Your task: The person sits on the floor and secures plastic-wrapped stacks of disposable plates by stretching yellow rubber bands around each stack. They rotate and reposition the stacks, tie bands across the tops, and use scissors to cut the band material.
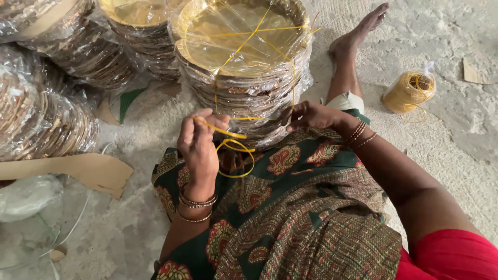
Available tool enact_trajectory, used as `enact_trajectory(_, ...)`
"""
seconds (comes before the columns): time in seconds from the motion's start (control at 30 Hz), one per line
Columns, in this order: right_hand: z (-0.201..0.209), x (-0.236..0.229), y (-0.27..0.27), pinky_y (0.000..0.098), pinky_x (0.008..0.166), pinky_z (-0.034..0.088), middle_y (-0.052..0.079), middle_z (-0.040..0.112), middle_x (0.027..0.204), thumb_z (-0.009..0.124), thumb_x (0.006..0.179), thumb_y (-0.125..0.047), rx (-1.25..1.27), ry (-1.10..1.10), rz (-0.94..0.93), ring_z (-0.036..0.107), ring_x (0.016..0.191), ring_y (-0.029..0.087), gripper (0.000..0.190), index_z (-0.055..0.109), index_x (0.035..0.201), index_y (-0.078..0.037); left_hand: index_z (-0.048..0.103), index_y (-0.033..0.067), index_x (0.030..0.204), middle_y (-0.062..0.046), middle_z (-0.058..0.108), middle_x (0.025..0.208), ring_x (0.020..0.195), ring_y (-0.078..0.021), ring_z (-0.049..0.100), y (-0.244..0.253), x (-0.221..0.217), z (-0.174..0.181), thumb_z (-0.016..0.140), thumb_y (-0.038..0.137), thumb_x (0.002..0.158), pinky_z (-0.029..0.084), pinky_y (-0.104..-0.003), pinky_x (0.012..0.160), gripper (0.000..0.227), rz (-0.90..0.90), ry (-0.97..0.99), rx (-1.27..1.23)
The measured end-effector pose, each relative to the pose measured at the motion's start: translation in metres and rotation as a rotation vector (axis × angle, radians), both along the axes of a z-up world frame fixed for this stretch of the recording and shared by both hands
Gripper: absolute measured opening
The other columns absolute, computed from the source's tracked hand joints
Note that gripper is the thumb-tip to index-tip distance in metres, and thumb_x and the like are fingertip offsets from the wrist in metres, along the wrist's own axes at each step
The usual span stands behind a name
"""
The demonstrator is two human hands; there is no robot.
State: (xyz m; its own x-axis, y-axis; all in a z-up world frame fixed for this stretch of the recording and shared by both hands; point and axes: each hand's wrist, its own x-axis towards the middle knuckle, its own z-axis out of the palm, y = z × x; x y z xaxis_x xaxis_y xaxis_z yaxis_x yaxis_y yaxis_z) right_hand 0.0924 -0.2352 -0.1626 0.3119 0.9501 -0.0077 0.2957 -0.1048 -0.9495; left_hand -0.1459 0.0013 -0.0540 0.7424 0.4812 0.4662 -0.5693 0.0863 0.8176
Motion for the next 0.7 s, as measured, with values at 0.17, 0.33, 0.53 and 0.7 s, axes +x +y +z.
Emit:
enact_trajectory(0.17, 0.006, -0.011, -0.002, 0.0309, 0.079, 0.058, 0.007, 0.073, 0.114, 0.080, 0.089, -0.020, 0.187, -0.337, -0.010, 0.070, 0.097, 0.017, 0.029, 0.073, 0.115, -0.009, 0.059, -0.0031, 0.122, -0.015, 0.072, 0.096, 0.096, -0.0242, 0.072, -0.006, 0.014, 0.024, 0.047, 0.024, 0.116, 0.053, -0.037, 0.090, 0.030, 0.068, 0.054, 0.146)
enact_trajectory(0.33, 0.017, -0.060, -0.005, 0.0360, 0.079, 0.058, 0.005, 0.072, 0.124, 0.075, 0.088, -0.025, -0.008, -0.145, -0.360, 0.070, 0.101, 0.019, 0.043, 0.068, 0.128, -0.013, 0.059, -0.0025, 0.115, -0.016, 0.073, 0.098, 0.091, -0.0255, 0.072, 0.004, -0.008, 0.045, 0.051, 0.025, 0.116, 0.058, -0.038, 0.089, 0.029, 0.123, -0.018, 0.166)
enact_trajectory(0.53, -0.008, -0.073, -0.047, 0.0355, 0.085, 0.058, 0.002, 0.070, 0.125, 0.068, 0.093, -0.026, 0.588, 0.901, -0.681, 0.066, 0.112, 0.017, 0.051, 0.053, 0.139, -0.007, 0.059, -0.0033, 0.129, -0.024, 0.073, 0.108, 0.095, -0.0286, 0.073, 0.015, -0.055, 0.076, 0.052, 0.016, 0.116, 0.060, -0.039, 0.089, 0.024, 0.356, -0.276, 0.147)
enact_trajectory(0.7, -0.051, -0.055, -0.114, 0.0344, 0.073, 0.053, 0.000, 0.064, 0.088, 0.064, 0.106, -0.029, 0.523, 0.770, -0.909, 0.057, 0.080, 0.017, 0.039, 0.065, 0.135, -0.003, 0.058, -0.0007, 0.129, -0.016, 0.072, 0.110, 0.096, -0.0221, 0.071, -0.014, -0.051, 0.058, 0.056, 0.007, 0.111, 0.059, -0.035, 0.088, 0.020, 0.572, -0.317, 0.497)
